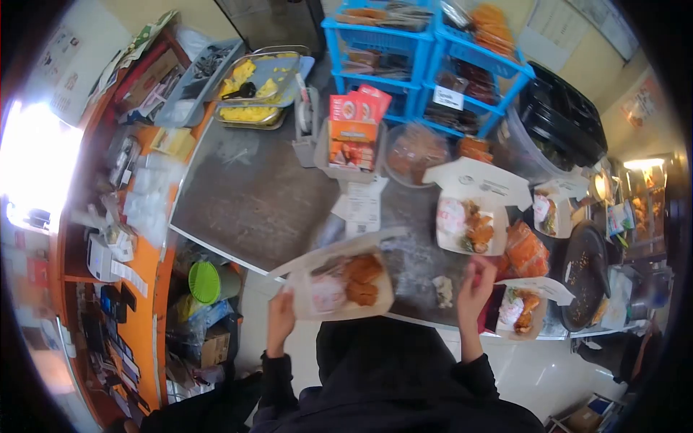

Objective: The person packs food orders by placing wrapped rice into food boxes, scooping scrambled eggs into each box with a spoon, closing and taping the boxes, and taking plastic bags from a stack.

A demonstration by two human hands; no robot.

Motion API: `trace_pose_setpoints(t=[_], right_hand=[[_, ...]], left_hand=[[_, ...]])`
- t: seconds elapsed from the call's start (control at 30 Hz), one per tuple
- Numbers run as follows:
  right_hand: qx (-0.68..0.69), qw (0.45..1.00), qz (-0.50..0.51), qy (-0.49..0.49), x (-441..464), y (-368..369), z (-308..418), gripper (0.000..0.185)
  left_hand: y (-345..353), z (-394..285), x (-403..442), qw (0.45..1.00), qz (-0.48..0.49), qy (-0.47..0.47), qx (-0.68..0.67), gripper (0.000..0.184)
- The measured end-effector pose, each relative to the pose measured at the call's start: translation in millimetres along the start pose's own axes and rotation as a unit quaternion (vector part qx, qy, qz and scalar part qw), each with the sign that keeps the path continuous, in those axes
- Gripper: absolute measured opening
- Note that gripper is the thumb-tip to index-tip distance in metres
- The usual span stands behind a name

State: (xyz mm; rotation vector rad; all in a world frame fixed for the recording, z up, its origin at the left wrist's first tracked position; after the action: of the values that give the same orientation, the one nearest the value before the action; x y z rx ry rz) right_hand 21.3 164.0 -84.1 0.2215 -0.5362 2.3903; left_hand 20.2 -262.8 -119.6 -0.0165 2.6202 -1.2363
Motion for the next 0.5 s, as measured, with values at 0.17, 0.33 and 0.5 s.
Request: trace_pose_setpoints(t=[0.17,0.33,0.5], right_hand=[[0.268,0.823,-0.312,0.392,2,62,-37,0.037],[-0.042,0.953,-0.3,-0.025,31,34,-75,0.042],[-0.28,0.95,-0.126,-0.046,96,-15,-71,0.044]], left_hand=[[-99,96,44,0.97,-0.228,-0.083,-0.028,0.036],[-145,186,167,0.934,-0.325,-0.115,0.092,0.038],[-161,172,263,0.894,-0.337,-0.165,0.244,0.045]])
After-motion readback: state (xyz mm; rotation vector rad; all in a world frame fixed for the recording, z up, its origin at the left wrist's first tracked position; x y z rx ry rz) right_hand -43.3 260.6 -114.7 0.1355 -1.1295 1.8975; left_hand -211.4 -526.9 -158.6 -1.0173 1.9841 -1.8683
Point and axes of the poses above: each hand's wrist, its own x-axis towards the middle knuckle, its own y-axis out of the palm, z = x × y, the point moved 3 cm from there along x, towards the middle knuckle, and after that the axes turned 11 degrees about x, right-handed, at the moved point
